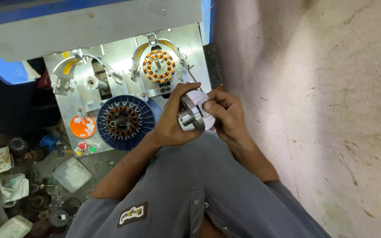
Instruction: The person uses a hex key to tighten screws on small metal components, then places them into a larger cylindrical housing. They continue to adjust and secure parts within the housing using the hex key.
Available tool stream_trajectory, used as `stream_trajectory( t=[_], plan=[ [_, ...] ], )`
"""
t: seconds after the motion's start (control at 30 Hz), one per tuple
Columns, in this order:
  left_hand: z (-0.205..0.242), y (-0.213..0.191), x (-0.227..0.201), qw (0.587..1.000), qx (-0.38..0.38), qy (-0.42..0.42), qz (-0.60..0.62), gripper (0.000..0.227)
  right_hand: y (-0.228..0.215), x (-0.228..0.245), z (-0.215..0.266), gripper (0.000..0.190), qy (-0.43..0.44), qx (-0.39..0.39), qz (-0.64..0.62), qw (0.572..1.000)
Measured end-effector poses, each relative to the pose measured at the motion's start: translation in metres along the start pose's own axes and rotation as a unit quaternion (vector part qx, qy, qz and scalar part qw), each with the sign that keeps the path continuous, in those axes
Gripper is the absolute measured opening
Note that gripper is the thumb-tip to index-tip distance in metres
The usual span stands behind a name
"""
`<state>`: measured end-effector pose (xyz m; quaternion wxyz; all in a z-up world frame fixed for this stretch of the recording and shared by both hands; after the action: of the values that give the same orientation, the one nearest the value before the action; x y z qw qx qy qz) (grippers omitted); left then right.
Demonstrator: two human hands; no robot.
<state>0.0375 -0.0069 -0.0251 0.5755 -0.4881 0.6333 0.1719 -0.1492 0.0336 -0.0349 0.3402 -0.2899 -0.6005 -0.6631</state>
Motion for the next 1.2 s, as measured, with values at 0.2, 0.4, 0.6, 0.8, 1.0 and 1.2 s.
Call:
stream_trajectory(
  t=[0.2, 0.4, 0.6, 0.8, 1.0, 1.2],
  plan=[
    [-0.010, 0.008, 0.011, 0.999, -0.017, 0.026, 0.036, 0.109, -0.006, -0.012, -0.004, 0.018, 0.019, -0.054, 0.043, 0.997],
    [-0.014, 0.013, 0.010, 0.993, -0.084, 0.066, -0.053, 0.098, -0.010, -0.006, -0.001, 0.016, 0.028, -0.078, 0.102, 0.991],
    [-0.024, 0.009, 0.007, 0.994, -0.059, 0.090, -0.020, 0.094, 0.004, -0.003, -0.003, 0.019, 0.014, -0.045, 0.109, 0.993],
    [-0.033, 0.005, 0.003, 0.990, -0.044, 0.111, -0.072, 0.095, -0.011, -0.001, -0.004, 0.020, 0.036, -0.013, 0.093, 0.995],
    [-0.030, 0.006, 0.000, 0.996, -0.049, 0.073, 0.020, 0.089, -0.017, -0.002, -0.004, 0.018, 0.024, -0.016, 0.076, 0.997],
    [-0.027, 0.005, 0.007, 0.997, -0.041, 0.066, 0.009, 0.091, -0.018, 0.002, -0.002, 0.018, 0.044, -0.017, 0.082, 0.996]
  ],
)
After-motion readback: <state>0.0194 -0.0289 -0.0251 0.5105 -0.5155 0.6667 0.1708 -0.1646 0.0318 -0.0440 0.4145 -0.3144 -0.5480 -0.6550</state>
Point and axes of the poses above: each hand's wrist, its own z-axis away from the middle knuckle, its own y-axis out of the palm, x = y × z, the point moved 1 cm from there along -z, towards the middle knuckle, and after that the axes turned 6 degrees about -z, right-handed, at the moved point
